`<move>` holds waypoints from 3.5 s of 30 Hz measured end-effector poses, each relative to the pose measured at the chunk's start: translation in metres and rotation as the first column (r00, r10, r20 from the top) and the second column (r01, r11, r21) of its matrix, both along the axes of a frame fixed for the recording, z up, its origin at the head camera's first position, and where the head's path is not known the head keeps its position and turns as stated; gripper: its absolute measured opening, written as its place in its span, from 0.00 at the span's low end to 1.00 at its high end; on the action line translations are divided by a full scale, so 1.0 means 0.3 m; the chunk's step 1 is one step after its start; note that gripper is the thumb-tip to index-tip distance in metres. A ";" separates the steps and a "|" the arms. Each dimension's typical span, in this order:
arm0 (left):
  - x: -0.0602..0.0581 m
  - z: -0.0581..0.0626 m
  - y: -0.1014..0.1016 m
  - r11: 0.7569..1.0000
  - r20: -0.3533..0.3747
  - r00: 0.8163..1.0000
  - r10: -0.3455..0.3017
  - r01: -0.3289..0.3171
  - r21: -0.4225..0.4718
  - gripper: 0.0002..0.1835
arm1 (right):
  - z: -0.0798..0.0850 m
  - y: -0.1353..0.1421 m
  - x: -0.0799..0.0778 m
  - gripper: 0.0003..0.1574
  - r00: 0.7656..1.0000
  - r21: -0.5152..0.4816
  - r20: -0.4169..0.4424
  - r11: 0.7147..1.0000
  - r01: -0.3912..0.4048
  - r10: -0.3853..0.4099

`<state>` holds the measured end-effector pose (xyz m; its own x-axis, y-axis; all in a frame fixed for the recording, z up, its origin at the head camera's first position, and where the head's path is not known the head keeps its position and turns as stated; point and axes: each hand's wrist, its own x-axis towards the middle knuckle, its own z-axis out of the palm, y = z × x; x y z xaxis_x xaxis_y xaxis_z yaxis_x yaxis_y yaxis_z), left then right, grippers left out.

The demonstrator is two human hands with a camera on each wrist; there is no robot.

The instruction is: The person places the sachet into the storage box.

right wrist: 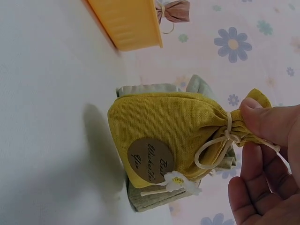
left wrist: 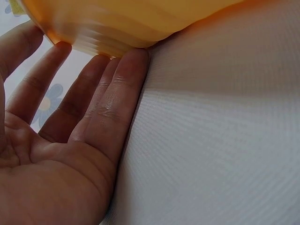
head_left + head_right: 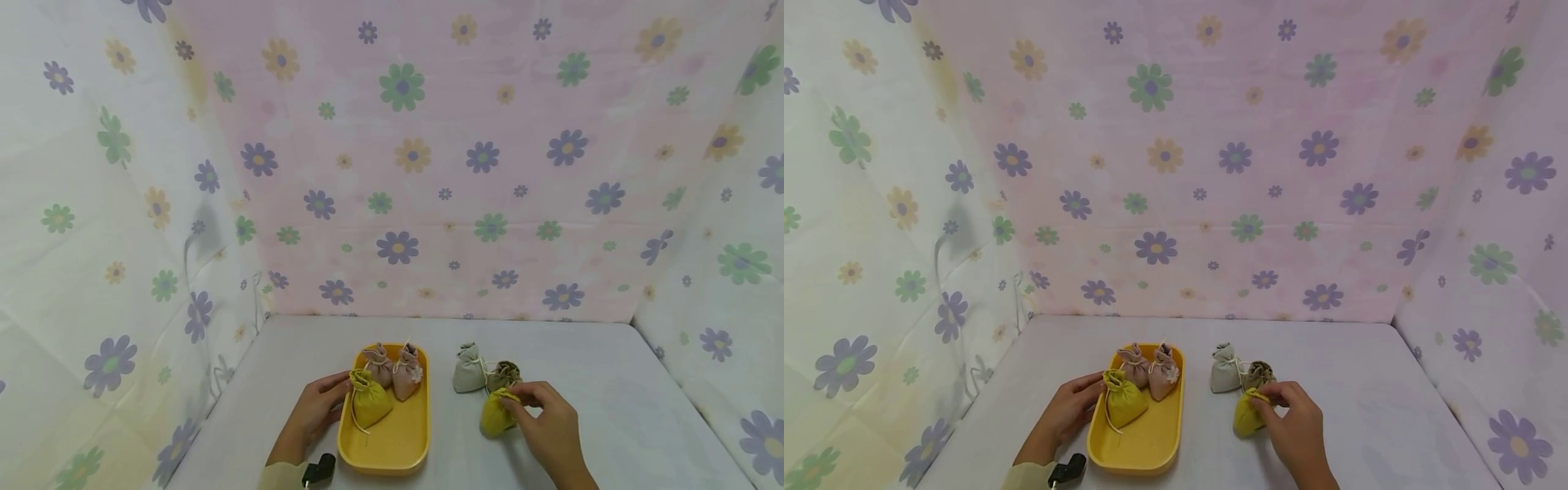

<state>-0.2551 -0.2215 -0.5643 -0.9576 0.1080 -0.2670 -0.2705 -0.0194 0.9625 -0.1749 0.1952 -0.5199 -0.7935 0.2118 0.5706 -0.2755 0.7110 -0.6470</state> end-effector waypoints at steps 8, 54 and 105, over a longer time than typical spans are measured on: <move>0.003 0.008 0.003 1.000 0.002 1.000 -0.003 0.003 -0.008 0.33 | 0.032 -0.024 0.002 0.20 1.000 -0.008 -0.019 1.000 -0.021 0.021; -0.002 -0.010 0.004 1.000 -0.001 1.000 0.001 -0.001 0.015 0.34 | 0.187 -0.197 -0.037 0.18 0.971 -0.102 0.045 0.968 -0.228 0.234; 0.002 0.001 0.000 1.000 0.005 1.000 -0.010 0.010 0.013 0.34 | 0.166 -0.396 -0.130 0.15 0.898 -0.082 0.081 0.901 -0.426 0.432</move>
